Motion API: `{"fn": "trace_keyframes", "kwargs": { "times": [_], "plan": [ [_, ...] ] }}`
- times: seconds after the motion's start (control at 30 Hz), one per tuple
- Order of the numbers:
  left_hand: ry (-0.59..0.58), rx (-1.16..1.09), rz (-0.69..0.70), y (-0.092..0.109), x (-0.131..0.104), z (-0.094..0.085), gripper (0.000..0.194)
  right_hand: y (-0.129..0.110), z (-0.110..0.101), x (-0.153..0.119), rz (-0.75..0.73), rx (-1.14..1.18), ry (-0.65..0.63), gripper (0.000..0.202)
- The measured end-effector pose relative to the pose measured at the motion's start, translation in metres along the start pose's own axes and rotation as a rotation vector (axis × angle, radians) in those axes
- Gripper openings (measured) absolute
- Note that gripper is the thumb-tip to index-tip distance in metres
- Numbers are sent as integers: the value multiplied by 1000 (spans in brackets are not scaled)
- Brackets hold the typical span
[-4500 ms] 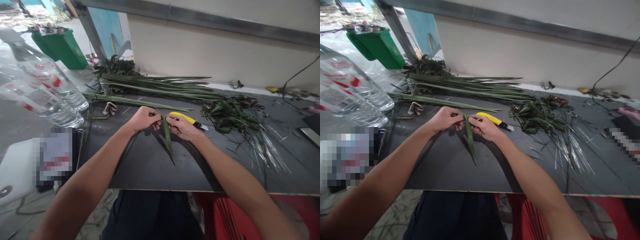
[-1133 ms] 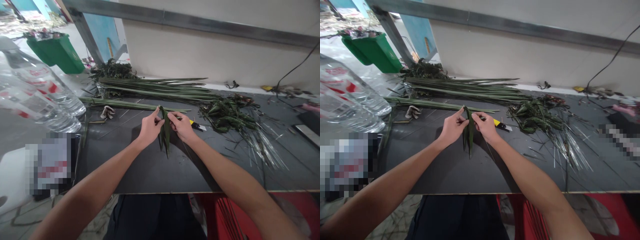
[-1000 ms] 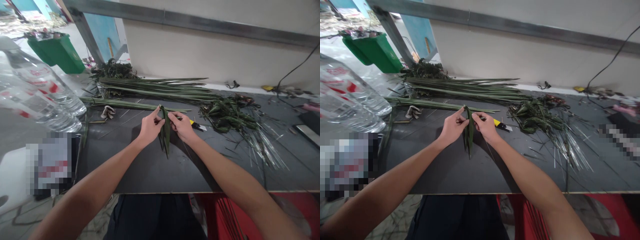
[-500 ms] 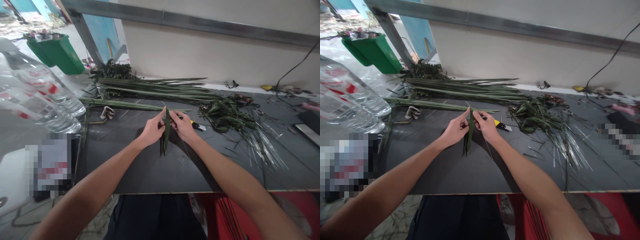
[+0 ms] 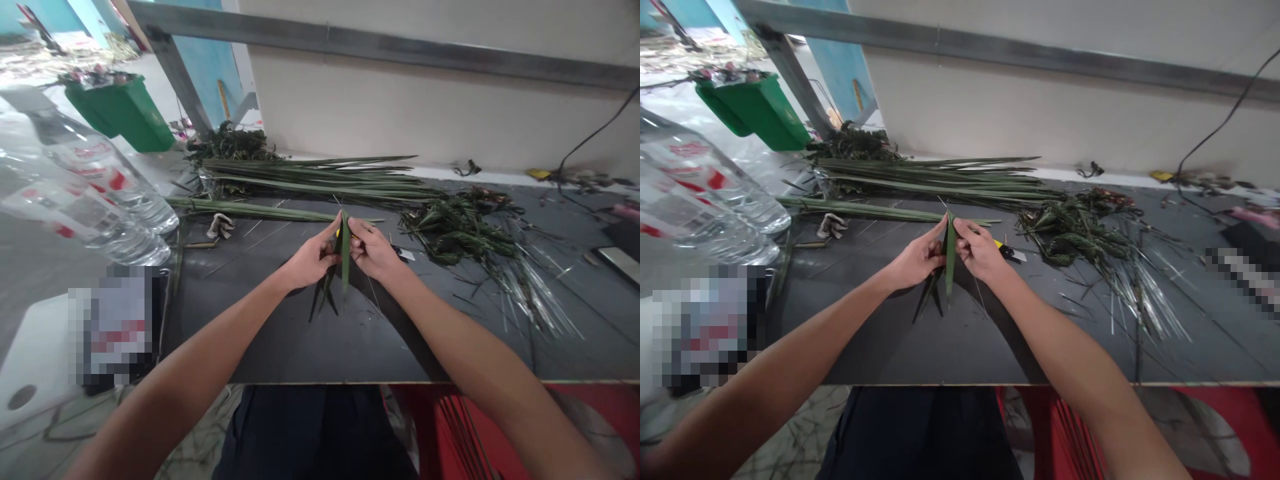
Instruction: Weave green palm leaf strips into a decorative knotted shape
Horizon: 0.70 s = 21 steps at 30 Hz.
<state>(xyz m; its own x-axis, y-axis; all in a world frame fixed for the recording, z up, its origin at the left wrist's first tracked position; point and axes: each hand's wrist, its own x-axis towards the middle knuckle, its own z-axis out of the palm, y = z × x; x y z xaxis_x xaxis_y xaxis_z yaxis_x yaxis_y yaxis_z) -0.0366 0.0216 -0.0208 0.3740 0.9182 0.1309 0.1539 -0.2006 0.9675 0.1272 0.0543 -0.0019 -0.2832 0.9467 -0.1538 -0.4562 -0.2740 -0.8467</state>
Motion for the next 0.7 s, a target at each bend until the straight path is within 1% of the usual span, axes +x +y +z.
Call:
{"fn": "trace_keyframes", "kwargs": {
  "times": [0.2,0.27,0.33,0.43,0.5,0.57,0.7],
  "plan": [
    [-20,79,51,-4,1,-4,88,-2,0,-1,4,-25,-15,53],
    [-3,105,70,-5,2,-6,87,-2,1,-2,-6,-54,-13,53],
    [69,128,84,-6,3,-6,80,0,3,-3,-10,-84,-2,54],
    [226,150,78,-5,5,-6,62,4,6,-5,-11,-101,13,57],
    [278,159,47,-3,6,-5,55,7,8,-5,-15,-104,19,59],
    [279,190,27,1,5,-4,53,8,8,-6,-17,-115,16,59],
    [217,315,44,8,1,-4,56,11,8,-7,-24,-132,-17,58]
  ]
}}
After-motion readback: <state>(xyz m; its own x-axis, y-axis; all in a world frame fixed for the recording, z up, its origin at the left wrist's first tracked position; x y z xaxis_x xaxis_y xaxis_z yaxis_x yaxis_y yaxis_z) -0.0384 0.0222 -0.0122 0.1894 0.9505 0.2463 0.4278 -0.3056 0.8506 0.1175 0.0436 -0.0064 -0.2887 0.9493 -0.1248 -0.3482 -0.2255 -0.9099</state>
